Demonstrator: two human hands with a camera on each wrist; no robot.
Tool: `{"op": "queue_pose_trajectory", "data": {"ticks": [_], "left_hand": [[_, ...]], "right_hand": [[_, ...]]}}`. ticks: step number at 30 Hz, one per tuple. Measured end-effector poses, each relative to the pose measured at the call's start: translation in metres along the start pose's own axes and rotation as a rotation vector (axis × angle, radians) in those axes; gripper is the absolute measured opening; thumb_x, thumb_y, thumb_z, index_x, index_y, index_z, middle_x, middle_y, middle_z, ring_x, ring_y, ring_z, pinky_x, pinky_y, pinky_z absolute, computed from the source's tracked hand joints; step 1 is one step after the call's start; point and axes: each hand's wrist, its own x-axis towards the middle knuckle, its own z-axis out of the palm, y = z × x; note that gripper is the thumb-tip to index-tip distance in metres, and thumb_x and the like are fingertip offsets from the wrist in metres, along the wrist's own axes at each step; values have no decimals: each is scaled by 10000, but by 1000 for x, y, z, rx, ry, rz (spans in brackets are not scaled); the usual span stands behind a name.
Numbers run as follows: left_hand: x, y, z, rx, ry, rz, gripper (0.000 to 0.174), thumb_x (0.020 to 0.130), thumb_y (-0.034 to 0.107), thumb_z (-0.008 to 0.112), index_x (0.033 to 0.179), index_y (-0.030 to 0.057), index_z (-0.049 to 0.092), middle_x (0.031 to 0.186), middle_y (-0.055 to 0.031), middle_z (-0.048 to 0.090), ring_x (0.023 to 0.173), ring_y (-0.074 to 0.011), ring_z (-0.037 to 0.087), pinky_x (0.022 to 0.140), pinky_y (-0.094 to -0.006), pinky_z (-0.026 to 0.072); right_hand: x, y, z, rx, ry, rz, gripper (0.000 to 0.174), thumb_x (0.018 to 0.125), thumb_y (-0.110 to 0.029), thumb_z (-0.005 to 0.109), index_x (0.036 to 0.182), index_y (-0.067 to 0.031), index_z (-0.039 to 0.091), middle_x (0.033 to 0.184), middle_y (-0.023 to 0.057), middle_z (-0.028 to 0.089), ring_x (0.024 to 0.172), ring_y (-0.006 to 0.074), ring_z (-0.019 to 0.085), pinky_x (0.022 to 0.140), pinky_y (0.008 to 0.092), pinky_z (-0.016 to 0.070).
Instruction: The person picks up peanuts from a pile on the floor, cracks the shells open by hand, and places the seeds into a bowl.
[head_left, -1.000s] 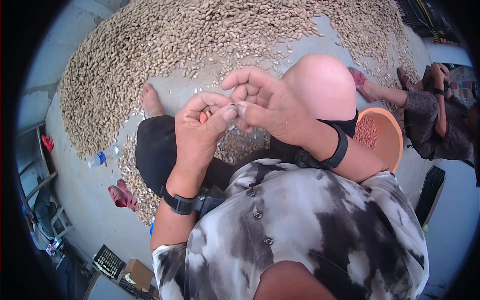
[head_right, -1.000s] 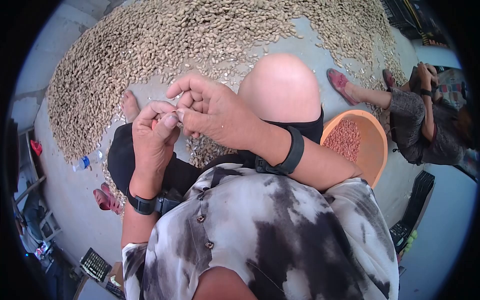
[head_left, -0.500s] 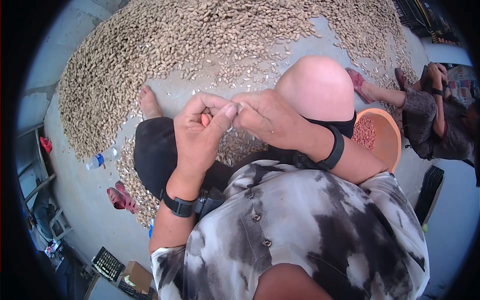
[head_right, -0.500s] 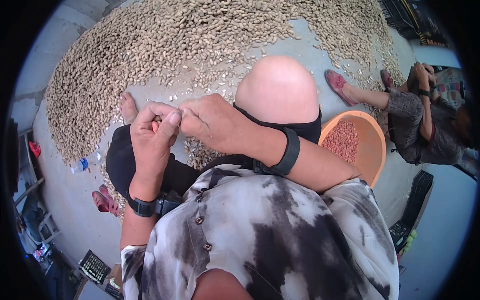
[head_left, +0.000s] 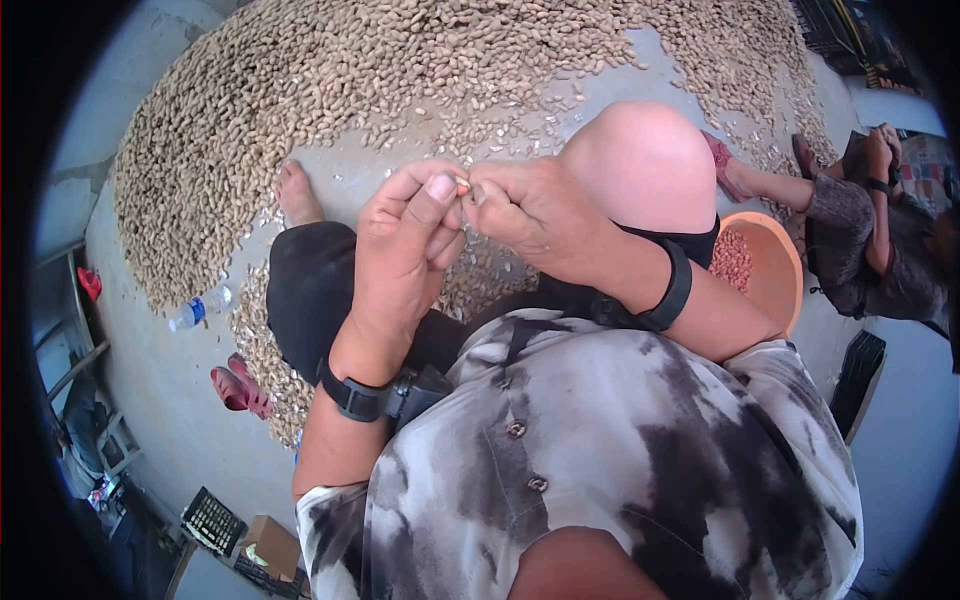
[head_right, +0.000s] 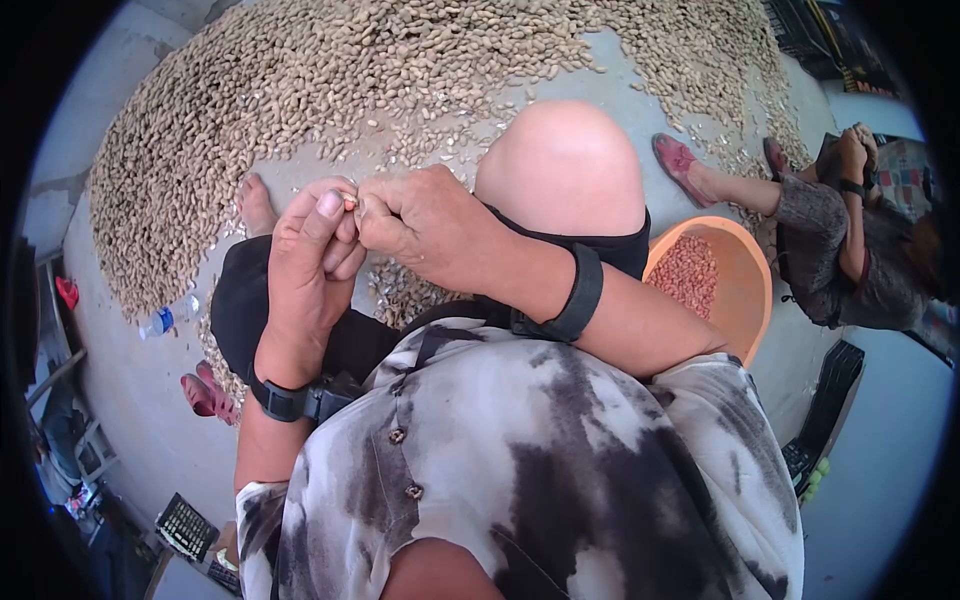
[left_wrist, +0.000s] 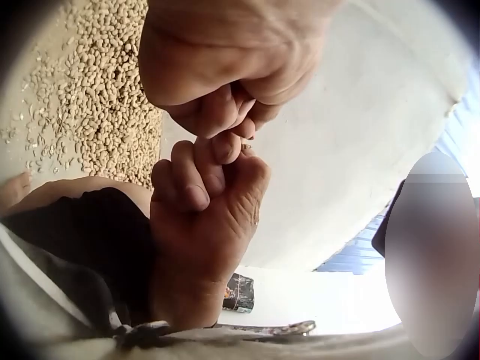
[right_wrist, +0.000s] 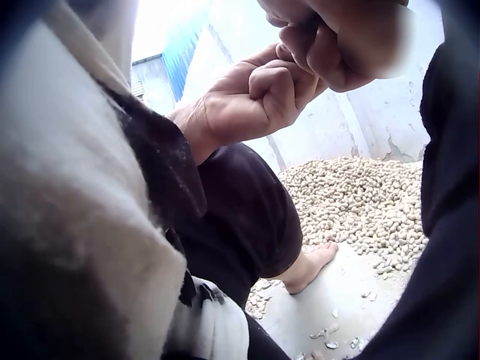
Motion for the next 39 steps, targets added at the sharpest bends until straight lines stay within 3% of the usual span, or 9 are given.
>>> {"op": "queue_pose_trajectory", "data": {"ticks": [5, 8, 14, 17, 20, 23, 26, 35, 39], "left_hand": [[-1, 1, -3, -151, -45, -52, 182, 921, 169, 516, 1005, 15, 562, 779, -29, 559, 474, -17, 311, 405, -166, 222], [-1, 3, -4, -184, -92, -63, 209, 932, 180, 487, 1039, 10, 545, 835, -63, 566, 481, -19, 322, 399, -160, 227], [-2, 11, -8, -189, -87, -22, 239, 931, 173, 456, 1061, -16, 523, 888, -133, 568, 482, -23, 334, 386, -150, 248], [-3, 10, -8, -146, -85, -49, 241, 927, 174, 462, 1059, -17, 526, 883, -123, 568, 479, -22, 334, 384, -150, 247], [-3, 7, -8, -97, -91, -92, 229, 922, 168, 475, 1047, -13, 536, 849, -98, 570, 473, -19, 335, 386, -149, 247], [-6, 6, -3, -28, -114, -145, 195, 916, 158, 503, 1003, -7, 562, 769, -49, 570, 464, -14, 338, 390, -149, 249], [-8, 8, 3, 46, -124, -219, 172, 907, 158, 536, 945, -2, 589, 695, -7, 557, 458, -12, 341, 394, -151, 250], [-10, 9, 1, 48, -171, -198, 253, 911, 209, 542, 966, -26, 614, 663, 9, 516, 473, -14, 343, 404, -151, 248], [-12, 17, 2, 38, -120, -171, 317, 929, 244, 501, 996, -49, 603, 632, 19, 461, 467, -16, 318, 406, -157, 243]], "right_hand": [[-4, -4, -12, -88, -193, 7, 225, 828, -186, 477, 722, 2, 540, 630, 112, 551, 536, 183, 505, 545, 314, 435], [-7, -8, -17, -78, -268, -107, 159, 813, -146, 470, 758, -24, 557, 619, 94, 548, 522, 185, 507, 534, 309, 433], [-15, -19, -18, 182, -353, 60, 68, 791, -58, 480, 808, -50, 545, 665, 33, 540, 526, 104, 502, 505, 261, 415], [-16, -16, -19, 225, -395, 0, 29, 792, -48, 516, 816, -49, 532, 684, 12, 520, 547, 67, 497, 493, 226, 399], [-13, 2, -16, 114, -248, -111, 89, 790, -75, 585, 845, -47, 521, 667, 8, 499, 559, 55, 470, 496, 209, 382], [-15, 1, -13, 216, -80, 31, 175, 769, -112, 647, 862, -48, 514, 651, -7, 470, 572, 53, 438, 504, 212, 369], [-14, -18, -12, 93, 7, 54, 201, 755, -127, 674, 865, -55, 522, 615, -15, 440, 575, 60, 421, 511, 225, 369], [-14, -13, -16, -49, -46, -125, 176, 829, -135, 628, 944, -46, 528, 614, -53, 391, 536, 22, 381, 472, 167, 314], [-24, -18, -23, 275, -3, 17, 165, 891, -182, 563, 890, -28, 504, 620, -42, 413, 480, 29, 378, 432, 172, 298]]}}
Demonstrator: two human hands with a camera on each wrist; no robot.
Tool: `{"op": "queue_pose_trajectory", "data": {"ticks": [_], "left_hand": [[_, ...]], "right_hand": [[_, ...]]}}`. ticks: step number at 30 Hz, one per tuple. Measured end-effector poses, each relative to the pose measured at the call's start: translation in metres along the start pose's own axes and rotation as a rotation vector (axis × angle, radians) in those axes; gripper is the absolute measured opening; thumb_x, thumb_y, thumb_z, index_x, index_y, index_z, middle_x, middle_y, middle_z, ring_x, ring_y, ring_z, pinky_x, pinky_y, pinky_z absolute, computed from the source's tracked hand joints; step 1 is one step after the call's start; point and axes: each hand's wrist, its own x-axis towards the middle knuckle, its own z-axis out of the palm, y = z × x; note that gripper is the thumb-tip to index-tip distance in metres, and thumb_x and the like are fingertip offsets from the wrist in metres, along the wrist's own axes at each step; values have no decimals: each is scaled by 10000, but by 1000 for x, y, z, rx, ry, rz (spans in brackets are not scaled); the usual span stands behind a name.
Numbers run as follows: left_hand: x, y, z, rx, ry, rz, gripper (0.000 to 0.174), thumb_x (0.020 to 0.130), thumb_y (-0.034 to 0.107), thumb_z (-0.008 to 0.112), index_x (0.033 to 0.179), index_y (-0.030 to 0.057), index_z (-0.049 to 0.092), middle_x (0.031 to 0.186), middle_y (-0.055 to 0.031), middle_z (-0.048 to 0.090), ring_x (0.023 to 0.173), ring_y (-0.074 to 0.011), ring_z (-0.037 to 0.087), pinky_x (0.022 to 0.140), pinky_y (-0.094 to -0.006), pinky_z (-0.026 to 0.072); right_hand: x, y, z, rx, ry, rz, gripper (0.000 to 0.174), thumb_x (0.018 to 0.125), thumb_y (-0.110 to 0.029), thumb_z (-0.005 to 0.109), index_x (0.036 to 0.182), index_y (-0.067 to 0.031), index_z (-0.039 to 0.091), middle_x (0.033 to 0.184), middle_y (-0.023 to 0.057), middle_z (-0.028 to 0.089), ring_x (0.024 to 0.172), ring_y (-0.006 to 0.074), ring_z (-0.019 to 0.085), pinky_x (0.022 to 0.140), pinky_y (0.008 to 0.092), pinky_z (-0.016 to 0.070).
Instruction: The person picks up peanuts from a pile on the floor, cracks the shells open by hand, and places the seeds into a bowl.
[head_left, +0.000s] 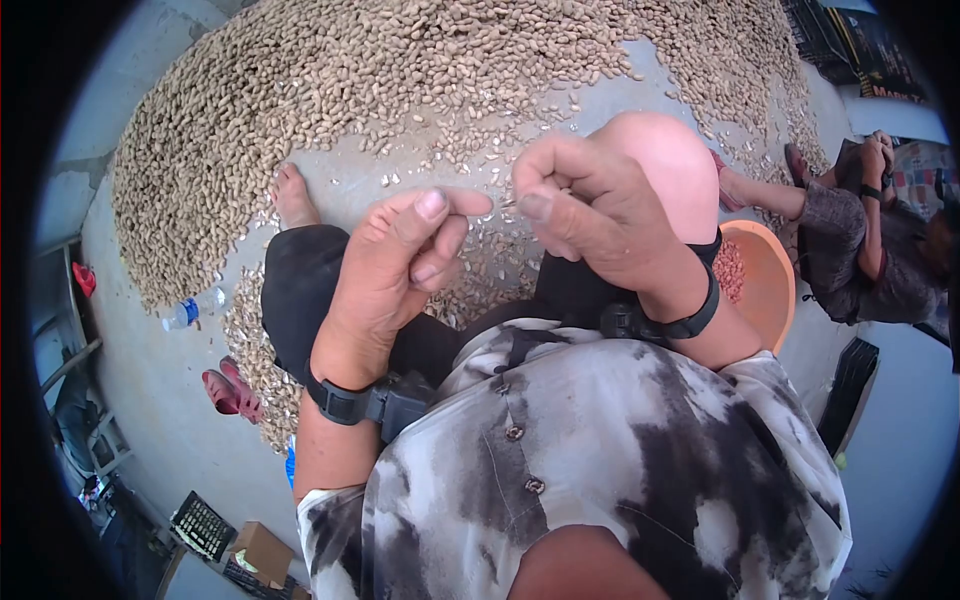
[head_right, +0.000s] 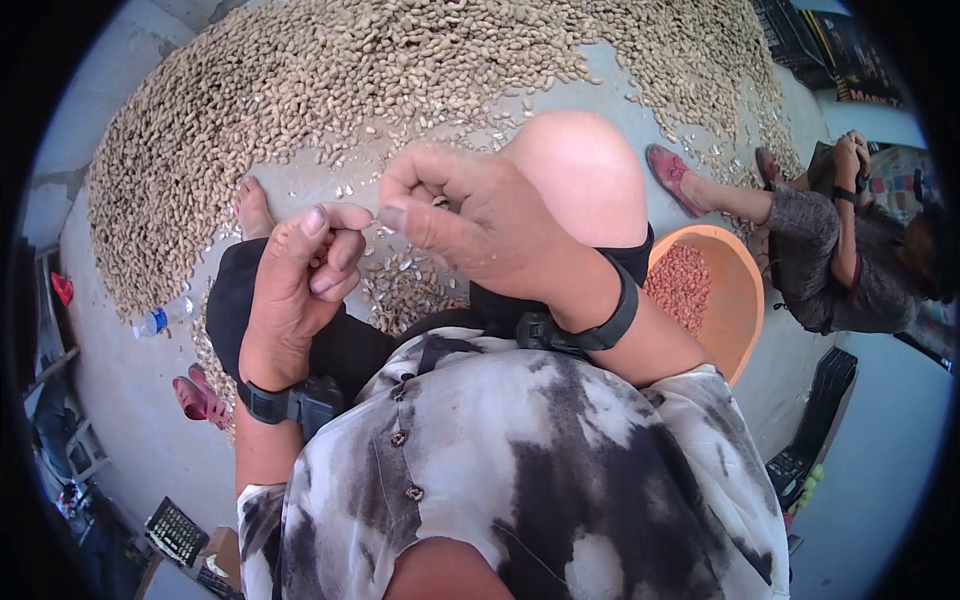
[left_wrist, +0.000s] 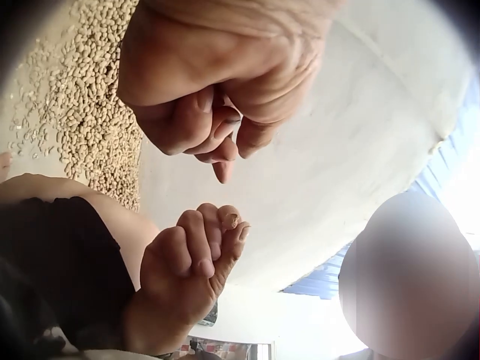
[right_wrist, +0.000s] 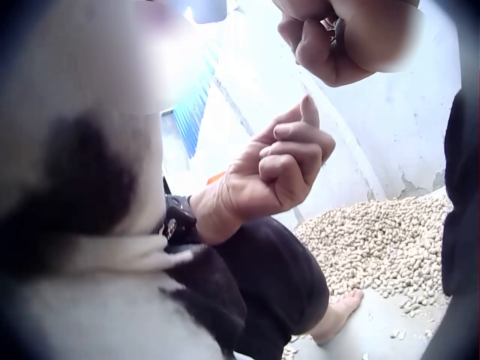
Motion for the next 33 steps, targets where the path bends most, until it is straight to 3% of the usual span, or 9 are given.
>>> {"op": "queue_pose_trajectory", "data": {"ticks": [6, 10, 15, 17, 20, 23, 28, 31, 33], "left_hand": [[-5, 7, -10, -93, 3, 77, 292, 947, 178, 441, 1082, -58, 547, 634, 20, 405, 471, -27, 296, 402, -161, 235], [-17, 29, -27, -303, 30, 230, 287, 950, 140, 411, 1145, -54, 496, 655, 11, 384, 495, -41, 311, 391, -171, 254], [-37, 47, -47, -467, 96, 402, 272, 944, 75, 374, 1184, -38, 435, 677, -12, 379, 527, -82, 345, 397, -189, 287], [-44, 47, -51, -500, 54, 427, 260, 929, 51, 376, 1165, -34, 447, 702, -23, 387, 546, -98, 357, 409, -199, 300], [-45, 52, -55, -501, 104, 449, 245, 911, 31, 389, 1134, -30, 470, 737, -35, 394, 577, -105, 369, 425, -210, 308], [-43, 58, -56, -485, 213, 462, 233, 887, 9, 408, 1105, -22, 483, 767, -43, 392, 603, -110, 375, 447, -221, 313], [-21, 65, -53, -448, 412, 433, 134, 859, -5, 433, 989, 4, 468, 770, -45, 378, 602, -116, 363, 460, -234, 297], [-15, 64, -48, -406, 461, 359, 29, 897, 28, 392, 898, 45, 416, 732, -40, 372, 564, -118, 350, 432, -232, 276], [-10, 61, -49, -392, 438, 299, 49, 921, 58, 363, 896, 49, 405, 682, -37, 361, 522, -120, 333, 404, -235, 265]], "right_hand": [[-15, -24, -24, 333, -82, -6, 146, 920, -151, 511, 877, -12, 497, 572, -18, 424, 441, 56, 384, 397, 194, 294], [-24, -54, -60, 393, 32, -199, 202, 870, -123, 570, 769, -49, 412, 641, 2, 389, 406, 41, 375, 328, 194, 292], [-3, -63, -157, 788, -70, -328, 167, 927, -183, 501, 859, -48, 430, 698, -17, 362, 541, 49, 398, 445, 162, 302], [15, -16, -187, 643, 122, -236, 125, 897, -126, 521, 829, -55, 444, 670, 2, 373, 534, 65, 366, 486, 195, 348], [29, 134, -210, 64, 326, 540, 204, 929, -203, 464, 880, -27, 555, 734, 39, 562, 672, 132, 528, 612, 257, 427], [16, 217, -186, -280, -49, 871, 166, 895, -170, 495, 890, -23, 572, 736, 41, 572, 679, 123, 543, 623, 255, 443], [46, 304, -182, -600, -398, 438, 131, 839, -114, 547, 908, -15, 599, 739, 44, 589, 691, 108, 566, 640, 253, 469], [67, 343, -203, -579, -179, 342, 138, 806, -81, 577, 918, -11, 616, 741, 46, 600, 698, 99, 581, 651, 251, 484], [79, 350, -231, -447, 103, 473, 160, 778, -40, 570, 929, -17, 615, 770, 71, 612, 728, 120, 595, 673, 265, 491]]}}
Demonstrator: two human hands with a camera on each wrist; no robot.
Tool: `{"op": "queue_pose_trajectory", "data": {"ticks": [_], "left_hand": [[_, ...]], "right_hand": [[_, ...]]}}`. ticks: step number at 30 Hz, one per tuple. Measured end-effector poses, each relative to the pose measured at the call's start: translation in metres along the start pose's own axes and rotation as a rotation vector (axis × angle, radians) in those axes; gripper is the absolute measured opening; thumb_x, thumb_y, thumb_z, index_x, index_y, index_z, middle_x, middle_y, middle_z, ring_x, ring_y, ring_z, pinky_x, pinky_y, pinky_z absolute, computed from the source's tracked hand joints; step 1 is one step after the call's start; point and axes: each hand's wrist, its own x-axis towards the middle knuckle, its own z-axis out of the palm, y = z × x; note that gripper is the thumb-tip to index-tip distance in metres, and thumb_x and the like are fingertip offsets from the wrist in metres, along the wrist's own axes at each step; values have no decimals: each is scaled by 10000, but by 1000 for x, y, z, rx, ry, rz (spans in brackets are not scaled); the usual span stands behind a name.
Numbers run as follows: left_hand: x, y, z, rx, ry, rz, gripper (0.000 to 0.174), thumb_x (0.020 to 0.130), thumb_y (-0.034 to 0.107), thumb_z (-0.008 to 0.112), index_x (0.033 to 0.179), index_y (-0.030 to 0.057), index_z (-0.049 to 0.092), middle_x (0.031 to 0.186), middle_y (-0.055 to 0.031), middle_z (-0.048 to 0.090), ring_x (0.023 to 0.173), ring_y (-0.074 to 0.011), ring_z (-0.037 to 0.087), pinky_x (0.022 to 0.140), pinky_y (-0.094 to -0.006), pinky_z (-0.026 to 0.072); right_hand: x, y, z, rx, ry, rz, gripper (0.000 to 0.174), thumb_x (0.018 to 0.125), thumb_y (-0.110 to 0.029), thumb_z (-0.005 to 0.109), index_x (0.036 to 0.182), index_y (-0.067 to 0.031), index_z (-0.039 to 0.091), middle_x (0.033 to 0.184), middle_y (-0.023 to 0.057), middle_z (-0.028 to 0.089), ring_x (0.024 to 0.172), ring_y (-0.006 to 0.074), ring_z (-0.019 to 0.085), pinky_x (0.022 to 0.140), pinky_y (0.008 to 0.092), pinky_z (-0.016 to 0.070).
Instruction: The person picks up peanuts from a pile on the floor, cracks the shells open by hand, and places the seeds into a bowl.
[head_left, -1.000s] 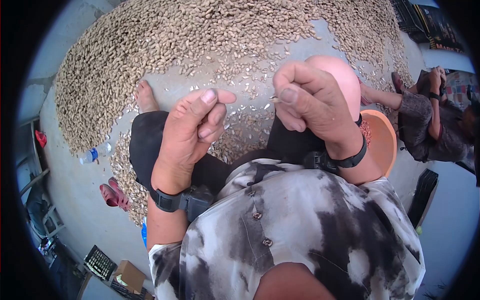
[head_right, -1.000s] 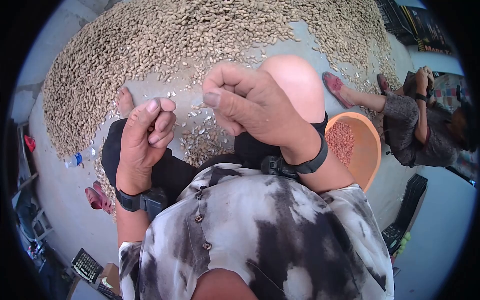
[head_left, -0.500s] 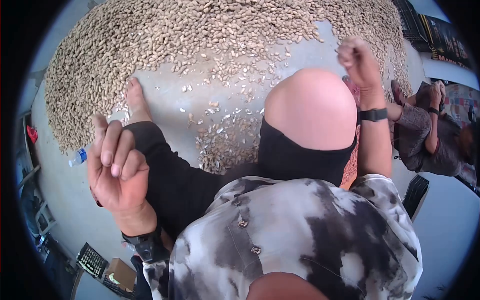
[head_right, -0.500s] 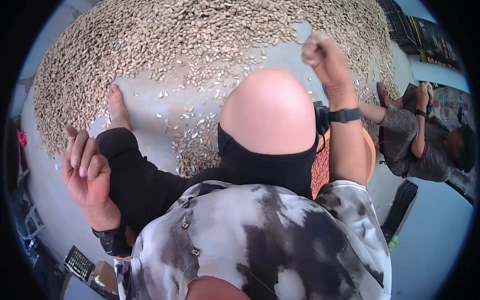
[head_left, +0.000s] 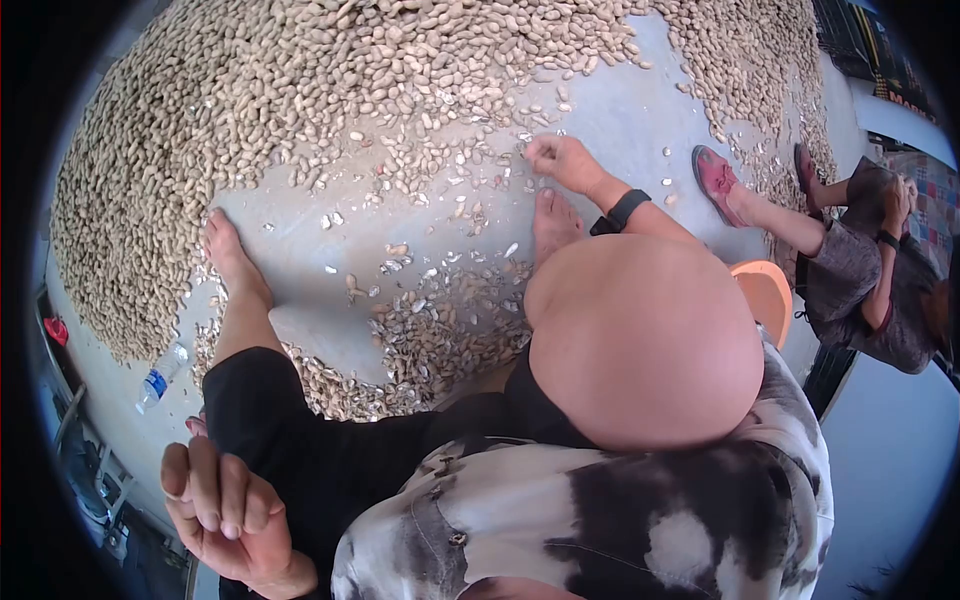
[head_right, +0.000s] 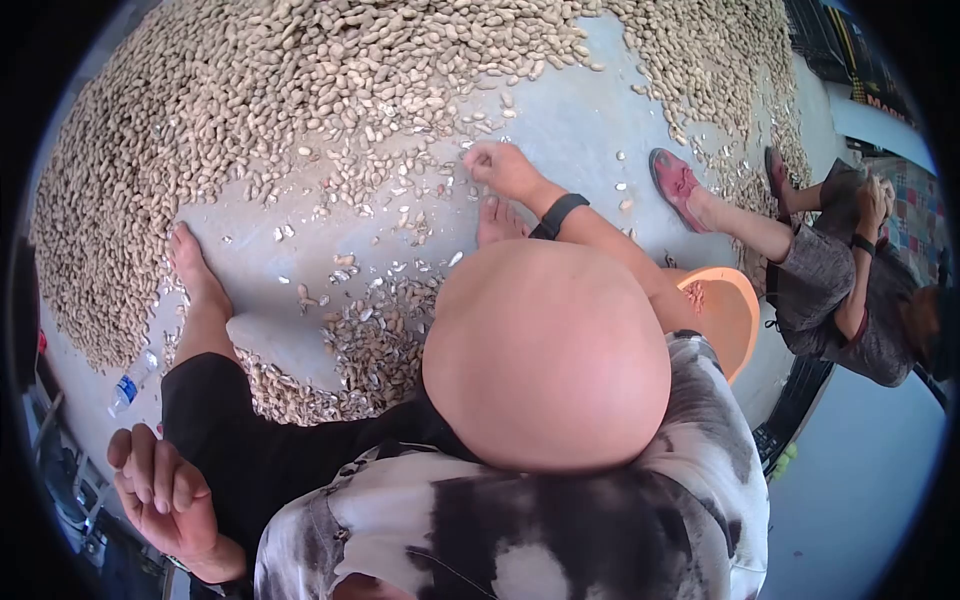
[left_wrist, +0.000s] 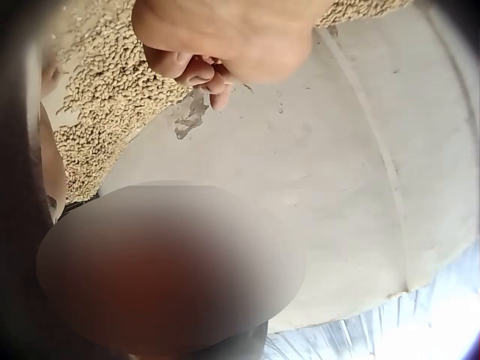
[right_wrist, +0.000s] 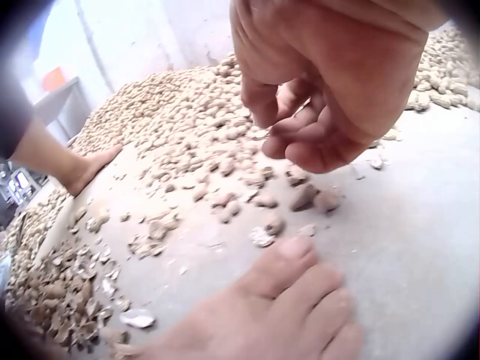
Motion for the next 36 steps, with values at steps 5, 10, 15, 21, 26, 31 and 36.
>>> {"op": "queue_pose_trajectory", "data": {"ticks": [5, 10, 15, 21, 26, 31, 36], "left_hand": [[14, -11, 9, 92, 27, -102, 29, 936, 60, 372, 919, 45, 391, 677, -32, 349, 493, -97, 307, 379, -214, 233], [24, -15, 6, 131, 71, -118, 41, 933, 64, 364, 918, 36, 390, 672, -39, 350, 499, -106, 317, 387, -225, 250], [30, -20, 13, 160, 158, -96, 66, 928, 70, 347, 881, 41, 383, 647, -47, 356, 498, -127, 338, 393, -239, 278], [32, -25, 13, 206, 44, -160, 21, 925, 51, 385, 932, 31, 382, 694, -41, 355, 516, -102, 320, 406, -220, 277], [31, -28, 18, 195, 146, -111, 76, 917, 61, 380, 842, 51, 375, 638, -45, 360, 501, -125, 348, 392, -232, 287], [32, -29, 16, 223, 23, -140, 35, 935, 59, 389, 910, 39, 374, 691, -37, 345, 521, -100, 322, 412, -221, 275], [34, -36, 23, 224, 106, -107, 80, 925, 65, 392, 848, 52, 377, 644, -40, 361, 502, -119, 345, 403, -227, 296]], "right_hand": [[29, 11, -53, -214, 455, -44, 245, 733, 6, 575, 967, -58, 611, 895, 110, 593, 782, 196, 604, 739, 318, 488], [43, 33, -66, -421, 445, -81, 263, 732, -15, 591, 983, -94, 589, 972, 123, 518, 852, 268, 576, 769, 359, 484], [39, 23, -58, -563, 411, -108, 232, 763, -111, 598, 991, -145, 571, 963, 102, 523, 895, 291, 568, 747, 384, 488], [36, 18, -53, -607, 423, -45, 207, 792, -182, 580, 999, -163, 574, 979, 99, 532, 857, 301, 583, 723, 401, 491], [23, 32, -61, -542, 340, 16, 204, 777, -241, 604, 941, -120, 611, 870, 105, 576, 806, 304, 592, 695, 400, 480], [16, 24, -54, -459, 97, -29, 203, 753, -242, 631, 881, -84, 632, 728, 109, 596, 778, 311, 598, 693, 387, 472], [34, 9, -40, -508, 255, -225, 243, 754, -211, 631, 963, -96, 587, 862, 109, 596, 806, 304, 597, 697, 399, 480]]}}
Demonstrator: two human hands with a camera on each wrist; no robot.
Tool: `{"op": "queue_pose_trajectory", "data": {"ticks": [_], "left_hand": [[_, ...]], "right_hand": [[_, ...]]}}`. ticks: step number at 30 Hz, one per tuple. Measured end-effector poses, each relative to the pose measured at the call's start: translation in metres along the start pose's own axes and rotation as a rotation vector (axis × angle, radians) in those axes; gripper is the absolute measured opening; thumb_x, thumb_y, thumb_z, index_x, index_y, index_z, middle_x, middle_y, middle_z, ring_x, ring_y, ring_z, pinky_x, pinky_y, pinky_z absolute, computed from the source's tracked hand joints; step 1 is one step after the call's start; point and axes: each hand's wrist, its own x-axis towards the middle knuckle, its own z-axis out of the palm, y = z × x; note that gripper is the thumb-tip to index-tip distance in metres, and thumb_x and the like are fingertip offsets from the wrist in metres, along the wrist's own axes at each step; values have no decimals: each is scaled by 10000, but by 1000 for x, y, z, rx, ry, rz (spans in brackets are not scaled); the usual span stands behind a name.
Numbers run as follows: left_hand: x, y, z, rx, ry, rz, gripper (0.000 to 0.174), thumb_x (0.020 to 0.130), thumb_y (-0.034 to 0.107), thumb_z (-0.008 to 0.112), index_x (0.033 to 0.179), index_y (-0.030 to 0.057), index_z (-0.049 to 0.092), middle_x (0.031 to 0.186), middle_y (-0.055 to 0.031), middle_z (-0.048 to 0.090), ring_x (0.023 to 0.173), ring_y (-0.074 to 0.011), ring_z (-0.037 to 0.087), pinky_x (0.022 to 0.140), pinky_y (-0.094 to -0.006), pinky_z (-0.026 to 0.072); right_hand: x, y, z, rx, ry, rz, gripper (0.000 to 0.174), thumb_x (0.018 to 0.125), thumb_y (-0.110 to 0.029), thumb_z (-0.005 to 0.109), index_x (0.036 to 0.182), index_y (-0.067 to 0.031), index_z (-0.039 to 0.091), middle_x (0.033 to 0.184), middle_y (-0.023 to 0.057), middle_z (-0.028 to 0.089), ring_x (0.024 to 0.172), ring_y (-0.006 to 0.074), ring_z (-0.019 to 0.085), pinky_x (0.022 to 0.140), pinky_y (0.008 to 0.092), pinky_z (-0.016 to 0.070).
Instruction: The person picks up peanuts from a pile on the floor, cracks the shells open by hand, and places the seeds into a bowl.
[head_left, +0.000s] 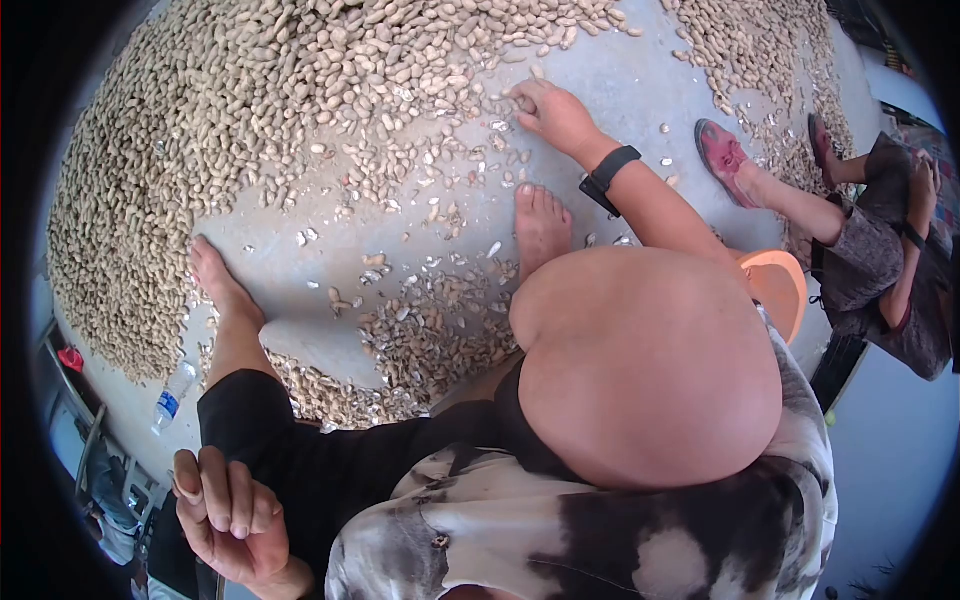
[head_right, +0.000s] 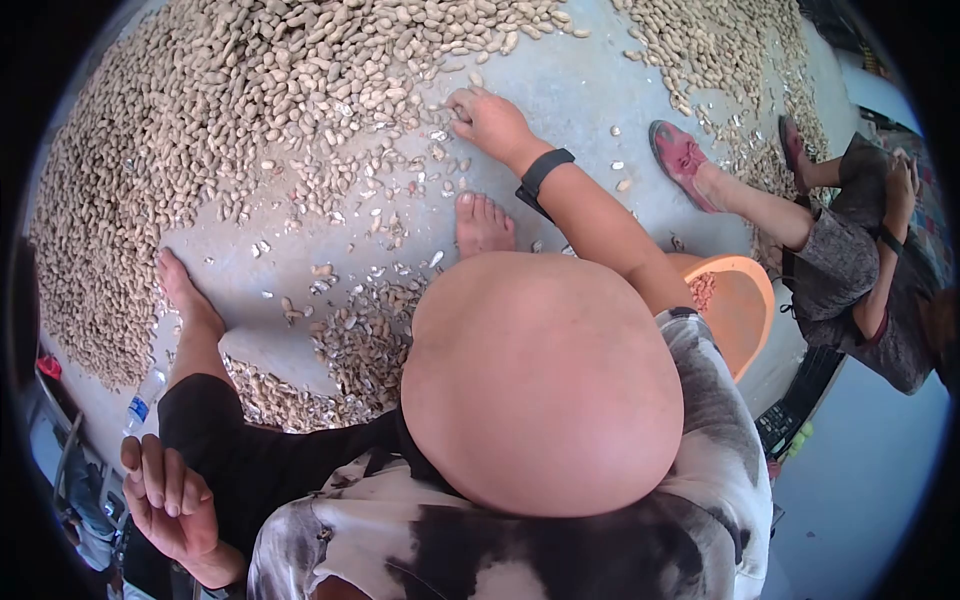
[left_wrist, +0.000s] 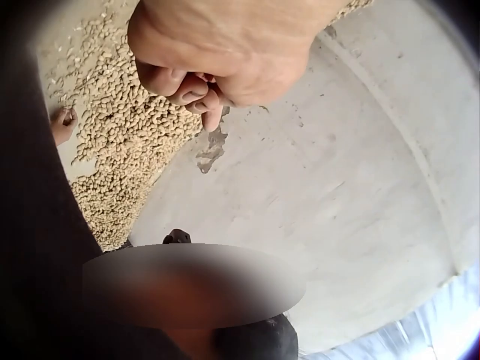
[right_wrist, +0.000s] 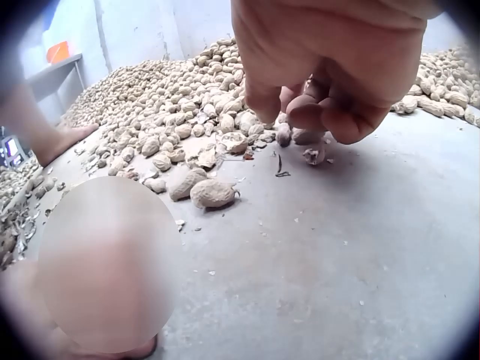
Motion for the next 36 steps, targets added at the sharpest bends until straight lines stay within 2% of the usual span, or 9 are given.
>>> {"op": "queue_pose_trajectory", "data": {"ticks": [4, 13, 16, 19, 21, 24, 26, 32, 36], "left_hand": [[3, -2, 1, 30, 9, 2, 85, 928, 71, 395, 848, 52, 374, 644, -39, 355, 503, -116, 339, 403, -227, 291], [4, -6, 2, 53, -8, -15, 72, 921, 73, 399, 860, 45, 373, 651, -35, 352, 516, -109, 332, 414, -223, 284], [4, -9, 2, 72, -18, -29, 63, 917, 72, 407, 872, 34, 386, 654, -31, 350, 519, -102, 324, 416, -219, 280], [3, -13, 3, 67, -39, -28, 63, 912, 72, 420, 904, 9, 420, 654, -24, 345, 520, -91, 309, 419, -212, 274], [2, -14, 4, 69, -57, -33, 93, 910, 91, 432, 921, -1, 441, 649, -20, 347, 519, -89, 308, 419, -206, 275], [-1, -16, 6, 98, -93, -21, 128, 905, 115, 442, 929, -7, 469, 634, -11, 361, 515, -86, 315, 417, -196, 272], [-3, -17, 4, 74, -126, -30, 162, 895, 122, 447, 958, -13, 511, 630, 0, 377, 505, -78, 322, 411, -192, 265], [-7, -6, 12, 27, -276, -55, 194, 896, 120, 441, 1002, -11, 538, 632, 12, 367, 511, -63, 325, 406, -172, 259], [-9, 2, 24, 38, -450, -48, 242, 905, 124, 434, 1071, -23, 531, 638, 14, 366, 518, -52, 321, 402, -161, 255]], "right_hand": [[6, -3, 7, -209, -31, -39, 250, 767, -172, 601, 1004, -121, 541, 944, 102, 570, 834, 295, 600, 700, 403, 490], [-6, -5, 13, -209, 46, -23, 178, 769, -128, 586, 946, -113, 586, 911, 101, 574, 814, 296, 607, 674, 383, 496], [-8, -16, 9, 139, 85, -14, 146, 830, -170, 581, 948, -87, 601, 787, 54, 551, 692, 219, 577, 643, 326, 485], [-17, -55, -11, 735, -21, 213, 131, 840, -130, 580, 927, -38, 612, 745, 37, 562, 634, 141, 553, 578, 270, 451], [-26, -78, -42, 947, -10, 233, 155, 863, -160, 568, 913, -17, 601, 732, 18, 534, 631, 114, 522, 573, 245, 430], [-51, -93, -93, 1361, 69, 229, 175, 882, -184, 547, 887, -11, 578, 715, 2, 485, 620, 108, 467, 570, 241, 390], [-76, -92, -131, 1683, 72, 57, 172, 893, -196, 527, 878, -28, 557, 699, -2, 441, 620, 98, 400, 568, 238, 348], [-176, -170, -269, 1837, 175, -232, 196, 812, -115, 656, 906, -44, 500, 798, 4, 432, 629, 67, 385, 565, 214, 341], [-215, -258, -320, 1779, 24, -416, 234, 810, -127, 674, 916, -58, 477, 804, 18, 450, 613, 49, 458, 534, 194, 404]]}}
